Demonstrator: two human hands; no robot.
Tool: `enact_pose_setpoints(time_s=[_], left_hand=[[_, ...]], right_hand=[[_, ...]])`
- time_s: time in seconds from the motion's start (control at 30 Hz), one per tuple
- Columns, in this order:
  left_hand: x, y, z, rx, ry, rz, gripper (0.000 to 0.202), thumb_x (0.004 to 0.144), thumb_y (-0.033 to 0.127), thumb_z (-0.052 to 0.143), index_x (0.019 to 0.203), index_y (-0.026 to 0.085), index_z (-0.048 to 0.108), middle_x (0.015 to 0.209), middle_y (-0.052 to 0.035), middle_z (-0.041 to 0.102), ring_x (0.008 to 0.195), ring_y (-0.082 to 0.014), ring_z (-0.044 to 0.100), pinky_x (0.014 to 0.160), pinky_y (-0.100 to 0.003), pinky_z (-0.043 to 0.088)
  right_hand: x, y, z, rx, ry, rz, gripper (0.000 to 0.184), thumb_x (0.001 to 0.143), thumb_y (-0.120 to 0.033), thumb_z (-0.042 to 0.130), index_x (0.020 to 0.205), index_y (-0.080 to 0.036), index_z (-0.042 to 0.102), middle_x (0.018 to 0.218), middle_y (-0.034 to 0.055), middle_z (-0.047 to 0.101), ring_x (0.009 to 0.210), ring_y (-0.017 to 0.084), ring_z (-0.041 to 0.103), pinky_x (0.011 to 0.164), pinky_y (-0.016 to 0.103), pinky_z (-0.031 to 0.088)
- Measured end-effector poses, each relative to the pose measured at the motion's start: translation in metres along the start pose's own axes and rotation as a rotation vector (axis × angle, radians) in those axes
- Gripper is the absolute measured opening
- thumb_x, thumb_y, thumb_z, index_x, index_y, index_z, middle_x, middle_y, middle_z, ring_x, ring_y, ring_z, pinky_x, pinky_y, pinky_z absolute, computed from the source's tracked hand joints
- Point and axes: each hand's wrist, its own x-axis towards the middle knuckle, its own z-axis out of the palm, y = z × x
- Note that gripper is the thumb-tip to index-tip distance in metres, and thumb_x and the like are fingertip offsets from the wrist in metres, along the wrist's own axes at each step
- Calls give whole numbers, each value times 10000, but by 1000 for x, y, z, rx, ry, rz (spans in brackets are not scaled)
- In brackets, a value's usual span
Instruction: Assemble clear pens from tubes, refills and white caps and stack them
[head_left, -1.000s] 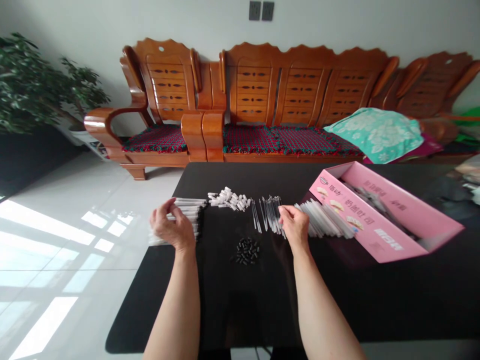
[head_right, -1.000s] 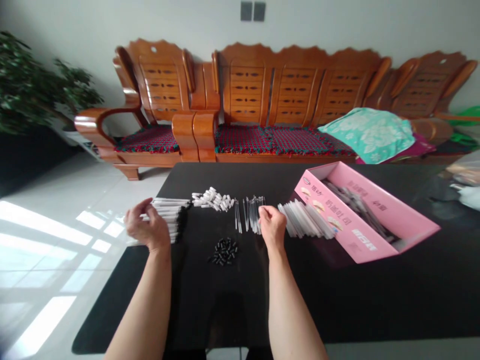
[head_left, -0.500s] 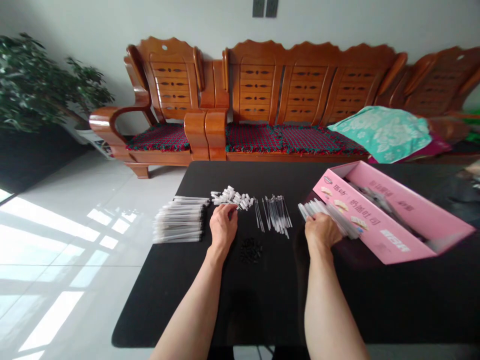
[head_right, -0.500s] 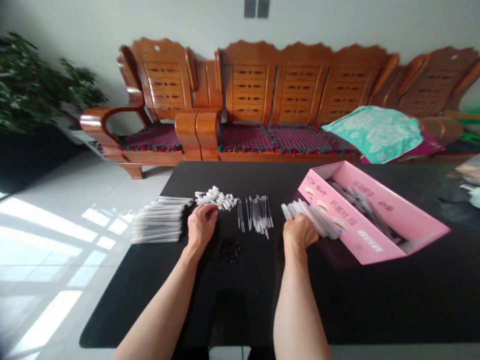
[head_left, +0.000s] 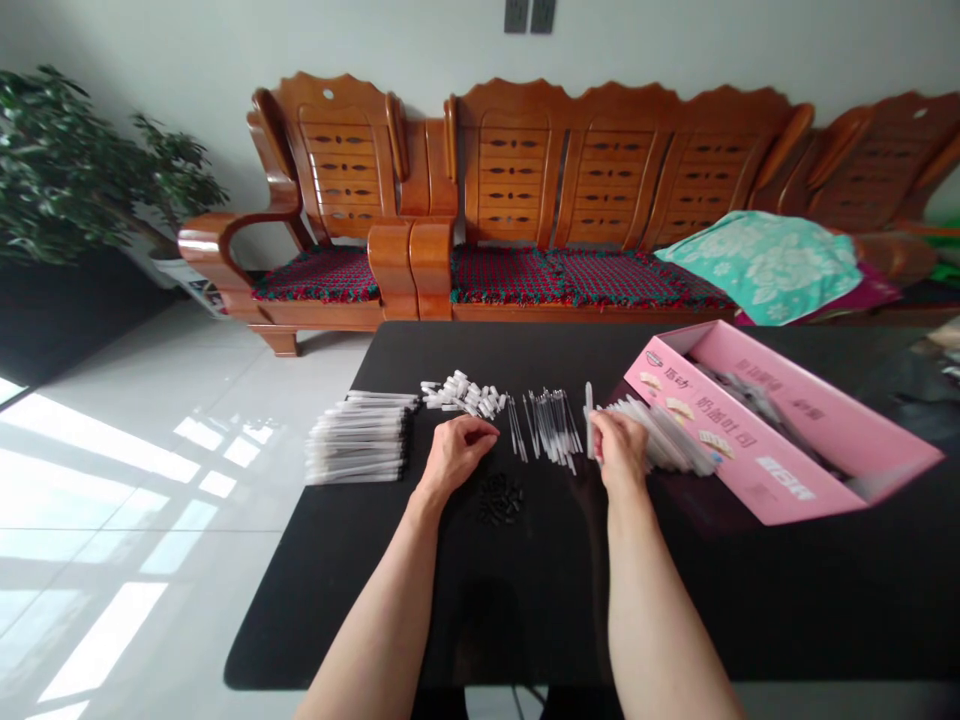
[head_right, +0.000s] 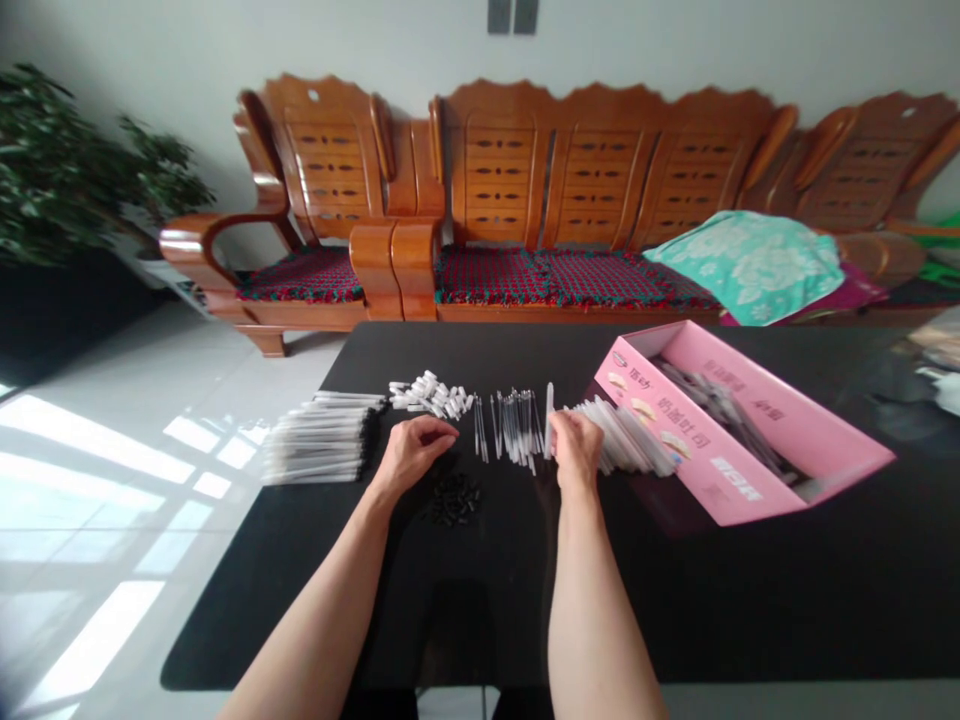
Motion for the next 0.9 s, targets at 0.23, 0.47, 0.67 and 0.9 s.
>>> enact_pose_setpoints(time_s=[0.23, 0.47, 0.67, 0.9], left_hand=[[0, 2, 9, 30, -46, 34, 135, 770, 156, 668, 824, 214, 777, 780, -23, 730, 675, -156, 619, 658, -252, 453], [0, 4, 8, 56, -74, 33, 125, 777, 155, 668, 821, 208, 772, 807, -13, 734, 707, -150, 626, 675, -243, 450], [0, 3, 4, 72, -118, 18, 114, 790, 167, 673, 835, 208, 769, 832, -1, 741, 736, -144, 634, 678, -233, 440], [2, 3, 29, 216, -54, 95, 234, 770, 297, 760, 987, 213, 738, 898, -21, 680, 731, -146, 599, 685, -251, 456]], right_hand=[[-14, -11, 16, 417, -98, 153, 184, 731, -313, 644, 634, -167, 591, 499, 20, 629, 312, 80, 404, 283, 206, 195], [-15, -14, 19, 543, -214, 263, 204, 701, -332, 723, 758, -151, 648, 603, 46, 704, 334, 67, 427, 285, 174, 242], [-15, -10, 21, 596, -286, 254, 286, 666, -288, 764, 897, -132, 701, 657, 69, 726, 381, 90, 505, 311, 181, 315], [-18, -11, 29, 574, -253, 226, 265, 643, -266, 769, 855, -133, 680, 649, 64, 730, 395, 116, 560, 323, 194, 382]])
